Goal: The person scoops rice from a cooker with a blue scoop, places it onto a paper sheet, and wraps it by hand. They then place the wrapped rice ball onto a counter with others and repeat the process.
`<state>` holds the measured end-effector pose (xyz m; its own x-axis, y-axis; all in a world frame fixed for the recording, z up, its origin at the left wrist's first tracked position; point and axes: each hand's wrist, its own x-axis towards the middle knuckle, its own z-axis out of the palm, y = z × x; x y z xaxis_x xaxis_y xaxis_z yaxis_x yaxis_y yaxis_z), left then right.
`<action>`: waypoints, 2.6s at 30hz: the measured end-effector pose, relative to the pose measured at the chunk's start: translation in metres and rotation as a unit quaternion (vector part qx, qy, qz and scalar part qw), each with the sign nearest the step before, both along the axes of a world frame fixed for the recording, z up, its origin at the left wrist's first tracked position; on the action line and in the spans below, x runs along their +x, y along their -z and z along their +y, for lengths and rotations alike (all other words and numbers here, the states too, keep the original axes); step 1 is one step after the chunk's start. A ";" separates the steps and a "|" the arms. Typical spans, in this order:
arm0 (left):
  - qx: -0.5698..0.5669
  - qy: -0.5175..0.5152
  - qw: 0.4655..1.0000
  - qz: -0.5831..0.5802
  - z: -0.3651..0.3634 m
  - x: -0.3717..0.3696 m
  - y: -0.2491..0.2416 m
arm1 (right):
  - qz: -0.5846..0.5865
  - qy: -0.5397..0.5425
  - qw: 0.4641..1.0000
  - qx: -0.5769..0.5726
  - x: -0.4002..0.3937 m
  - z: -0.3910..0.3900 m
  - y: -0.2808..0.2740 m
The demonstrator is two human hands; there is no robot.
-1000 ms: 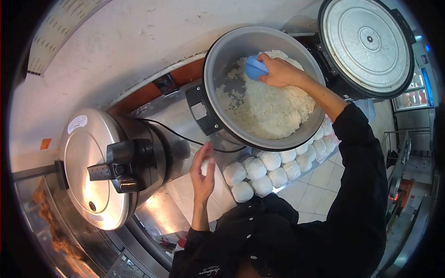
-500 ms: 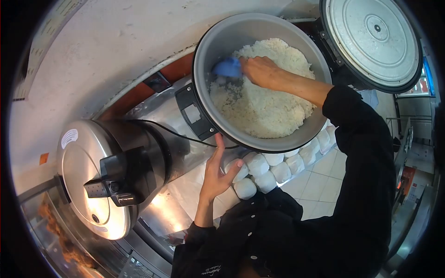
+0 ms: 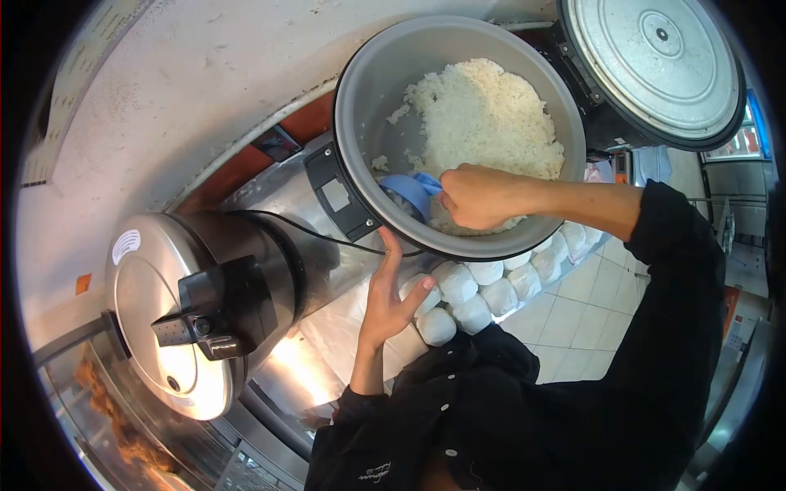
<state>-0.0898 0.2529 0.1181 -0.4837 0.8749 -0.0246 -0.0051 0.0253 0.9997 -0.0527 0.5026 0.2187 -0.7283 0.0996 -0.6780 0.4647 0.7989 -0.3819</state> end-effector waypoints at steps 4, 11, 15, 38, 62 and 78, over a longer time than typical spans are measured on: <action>0.008 -0.003 1.000 -0.003 0.002 0.003 0.001 | -0.045 0.035 0.998 -0.042 -0.002 -0.004 -0.055; -0.017 0.011 1.000 0.011 0.004 0.007 -0.004 | -0.080 0.095 0.983 -0.137 -0.021 0.011 -0.039; -0.025 0.007 1.000 0.018 0.002 0.002 -0.008 | -0.113 0.116 0.969 -0.185 -0.041 0.074 -0.002; 0.004 0.010 1.000 0.018 0.004 0.002 -0.005 | 0.102 -0.103 0.988 0.052 0.003 -0.008 -0.013; -0.034 0.030 0.999 0.029 -0.005 -0.007 0.000 | 0.140 -0.086 0.984 0.062 -0.028 0.118 0.001; -0.008 0.013 1.000 0.012 0.002 -0.003 -0.007 | 0.117 -0.156 0.979 0.064 -0.029 0.030 0.030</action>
<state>-0.0924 0.2546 0.1250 -0.4614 0.8867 -0.0281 0.0191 0.0416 0.9990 -0.0819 0.5329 0.1884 -0.8705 -0.0792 -0.4858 0.1021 0.9364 -0.3358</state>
